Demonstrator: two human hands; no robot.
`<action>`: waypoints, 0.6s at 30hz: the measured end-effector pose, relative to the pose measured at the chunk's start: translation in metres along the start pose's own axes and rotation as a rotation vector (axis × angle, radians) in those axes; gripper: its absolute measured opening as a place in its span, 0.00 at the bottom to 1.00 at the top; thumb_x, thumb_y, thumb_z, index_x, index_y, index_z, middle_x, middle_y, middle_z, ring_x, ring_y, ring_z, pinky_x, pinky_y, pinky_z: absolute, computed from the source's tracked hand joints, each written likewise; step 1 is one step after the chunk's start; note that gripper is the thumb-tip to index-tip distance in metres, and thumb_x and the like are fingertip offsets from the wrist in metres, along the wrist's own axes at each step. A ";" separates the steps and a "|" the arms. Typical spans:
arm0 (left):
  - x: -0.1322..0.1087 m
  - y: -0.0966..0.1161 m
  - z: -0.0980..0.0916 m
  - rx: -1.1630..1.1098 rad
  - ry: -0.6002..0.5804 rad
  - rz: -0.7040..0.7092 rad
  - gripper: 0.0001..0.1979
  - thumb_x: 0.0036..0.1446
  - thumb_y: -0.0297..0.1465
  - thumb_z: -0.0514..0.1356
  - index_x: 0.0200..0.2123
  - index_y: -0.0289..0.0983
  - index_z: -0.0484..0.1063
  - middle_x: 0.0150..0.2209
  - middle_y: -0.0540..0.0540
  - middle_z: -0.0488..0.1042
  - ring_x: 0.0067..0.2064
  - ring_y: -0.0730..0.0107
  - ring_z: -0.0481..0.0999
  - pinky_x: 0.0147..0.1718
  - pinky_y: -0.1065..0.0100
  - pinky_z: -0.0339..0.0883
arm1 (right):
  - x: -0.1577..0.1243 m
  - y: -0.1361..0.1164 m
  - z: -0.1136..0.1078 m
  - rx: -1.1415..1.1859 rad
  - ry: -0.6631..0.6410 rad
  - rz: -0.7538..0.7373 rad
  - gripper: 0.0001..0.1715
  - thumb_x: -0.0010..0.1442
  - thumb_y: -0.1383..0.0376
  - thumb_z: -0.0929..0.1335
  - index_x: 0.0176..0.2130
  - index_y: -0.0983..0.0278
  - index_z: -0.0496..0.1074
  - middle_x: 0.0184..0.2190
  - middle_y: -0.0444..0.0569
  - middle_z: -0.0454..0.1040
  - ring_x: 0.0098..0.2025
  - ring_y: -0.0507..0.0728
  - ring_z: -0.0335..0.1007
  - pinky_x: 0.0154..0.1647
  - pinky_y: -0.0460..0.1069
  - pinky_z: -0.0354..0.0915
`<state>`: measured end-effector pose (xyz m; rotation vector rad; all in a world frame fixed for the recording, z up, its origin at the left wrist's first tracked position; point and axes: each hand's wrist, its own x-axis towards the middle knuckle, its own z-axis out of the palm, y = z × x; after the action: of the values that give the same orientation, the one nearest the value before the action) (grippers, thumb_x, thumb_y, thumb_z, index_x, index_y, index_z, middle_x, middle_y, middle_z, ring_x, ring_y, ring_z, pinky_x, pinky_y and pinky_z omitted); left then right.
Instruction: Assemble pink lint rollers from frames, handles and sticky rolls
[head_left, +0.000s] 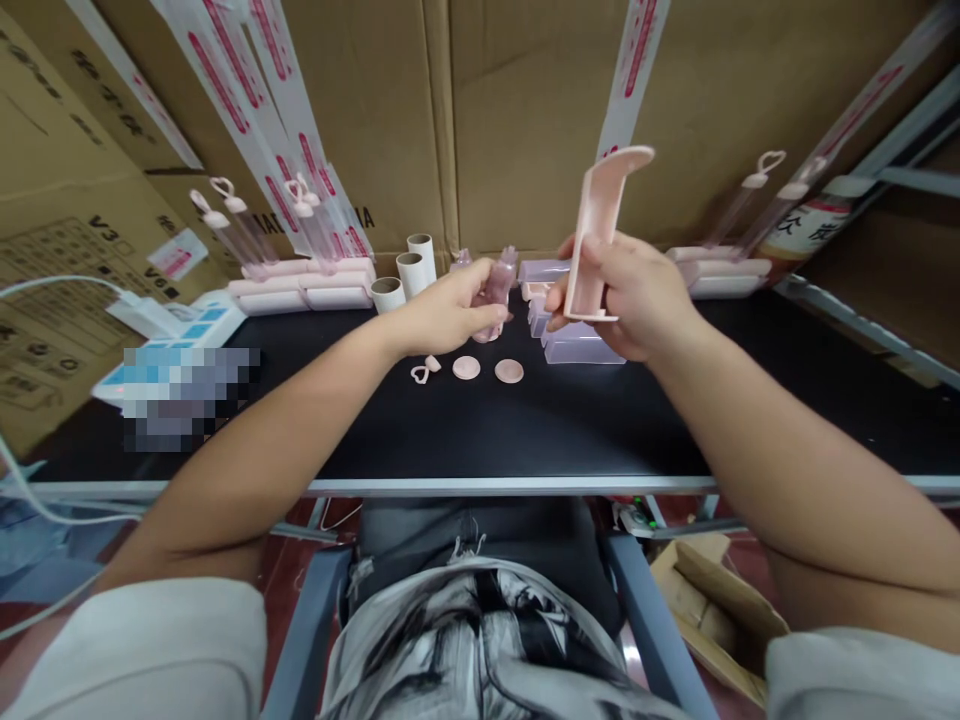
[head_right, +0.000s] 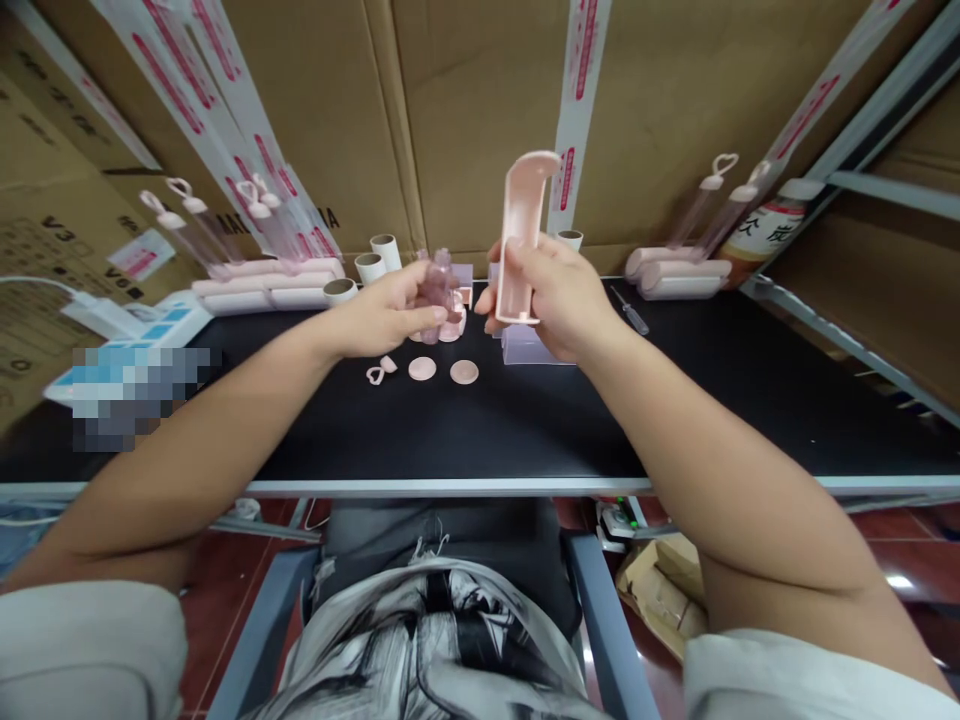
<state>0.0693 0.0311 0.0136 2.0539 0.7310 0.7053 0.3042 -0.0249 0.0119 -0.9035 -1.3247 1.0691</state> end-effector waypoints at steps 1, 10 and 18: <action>0.002 -0.004 0.006 -0.011 0.031 -0.014 0.18 0.59 0.38 0.72 0.47 0.37 0.73 0.41 0.46 0.78 0.40 0.65 0.79 0.43 0.61 0.72 | -0.001 0.002 0.001 -0.012 -0.013 0.009 0.29 0.60 0.36 0.77 0.42 0.54 0.72 0.26 0.45 0.80 0.24 0.61 0.77 0.29 0.59 0.76; 0.007 -0.019 0.041 0.180 0.086 -0.037 0.20 0.51 0.40 0.76 0.27 0.39 0.69 0.27 0.55 0.66 0.32 0.71 0.66 0.35 0.65 0.59 | -0.003 -0.001 -0.008 -0.188 0.003 -0.112 0.23 0.66 0.37 0.73 0.43 0.51 0.74 0.33 0.48 0.79 0.35 0.66 0.79 0.35 0.61 0.75; 0.004 -0.026 0.037 0.293 0.092 -0.074 0.26 0.47 0.40 0.81 0.43 0.37 0.76 0.37 0.50 0.78 0.37 0.68 0.75 0.41 0.63 0.69 | 0.008 -0.005 -0.024 -0.611 0.190 -0.272 0.15 0.65 0.53 0.77 0.37 0.57 0.72 0.29 0.47 0.74 0.33 0.58 0.70 0.37 0.56 0.69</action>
<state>0.0913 0.0277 -0.0258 2.2541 1.0084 0.6865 0.3285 -0.0172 0.0173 -1.1914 -1.5858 0.3508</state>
